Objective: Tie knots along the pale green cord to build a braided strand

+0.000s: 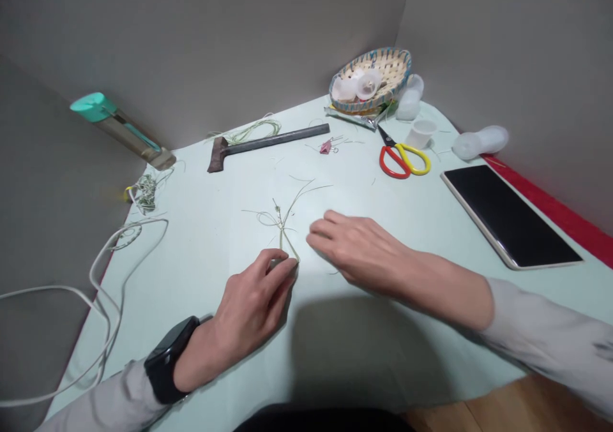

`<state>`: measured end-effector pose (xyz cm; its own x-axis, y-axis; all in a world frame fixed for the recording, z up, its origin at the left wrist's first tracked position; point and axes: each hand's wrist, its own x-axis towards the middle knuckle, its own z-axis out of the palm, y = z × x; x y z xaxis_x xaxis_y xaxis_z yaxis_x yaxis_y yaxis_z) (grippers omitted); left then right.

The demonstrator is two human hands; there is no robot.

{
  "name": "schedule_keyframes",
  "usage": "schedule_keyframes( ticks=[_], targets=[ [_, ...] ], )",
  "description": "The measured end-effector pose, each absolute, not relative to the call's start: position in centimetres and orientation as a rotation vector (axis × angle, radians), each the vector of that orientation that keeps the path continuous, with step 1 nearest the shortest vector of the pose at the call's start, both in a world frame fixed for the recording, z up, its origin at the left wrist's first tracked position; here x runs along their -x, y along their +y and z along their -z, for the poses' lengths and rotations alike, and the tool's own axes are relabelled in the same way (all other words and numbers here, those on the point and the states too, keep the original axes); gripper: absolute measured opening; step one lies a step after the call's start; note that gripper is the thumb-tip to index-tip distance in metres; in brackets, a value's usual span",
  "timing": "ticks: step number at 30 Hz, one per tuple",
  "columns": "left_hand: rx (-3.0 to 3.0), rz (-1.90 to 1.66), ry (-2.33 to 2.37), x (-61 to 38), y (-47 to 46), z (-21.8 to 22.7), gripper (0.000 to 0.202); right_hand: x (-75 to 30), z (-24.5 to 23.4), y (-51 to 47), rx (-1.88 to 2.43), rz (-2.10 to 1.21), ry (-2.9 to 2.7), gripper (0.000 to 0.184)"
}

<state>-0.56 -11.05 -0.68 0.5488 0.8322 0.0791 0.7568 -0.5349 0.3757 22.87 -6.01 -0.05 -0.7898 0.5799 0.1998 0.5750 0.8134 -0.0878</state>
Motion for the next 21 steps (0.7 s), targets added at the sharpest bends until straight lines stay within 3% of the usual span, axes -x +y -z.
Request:
schedule_keyframes(
  ticks=[7, 13, 17, 21],
  targets=[
    [-2.623, -0.239, 1.257, 1.3, -11.1, -0.3, 0.034, -20.4, 1.6, -1.0, 0.720, -0.078, -2.768, 0.056],
    [-2.729, -0.539, 1.291, 3.9, -7.3, -0.5, 0.045, -20.7, 3.3, -0.8, 0.685, -0.065, -2.757, 0.053],
    [-2.842, -0.408, 1.386, 4.8, -4.5, 0.5, 0.062, -20.9, 3.9, -0.7, 0.684, -0.064, -2.731, 0.047],
    [-2.908, -0.233, 1.389, 5.2, -3.9, 1.3, 0.065, -20.9, 4.0, -0.6, 0.675, -0.044, -2.716, 0.039]
  ],
)
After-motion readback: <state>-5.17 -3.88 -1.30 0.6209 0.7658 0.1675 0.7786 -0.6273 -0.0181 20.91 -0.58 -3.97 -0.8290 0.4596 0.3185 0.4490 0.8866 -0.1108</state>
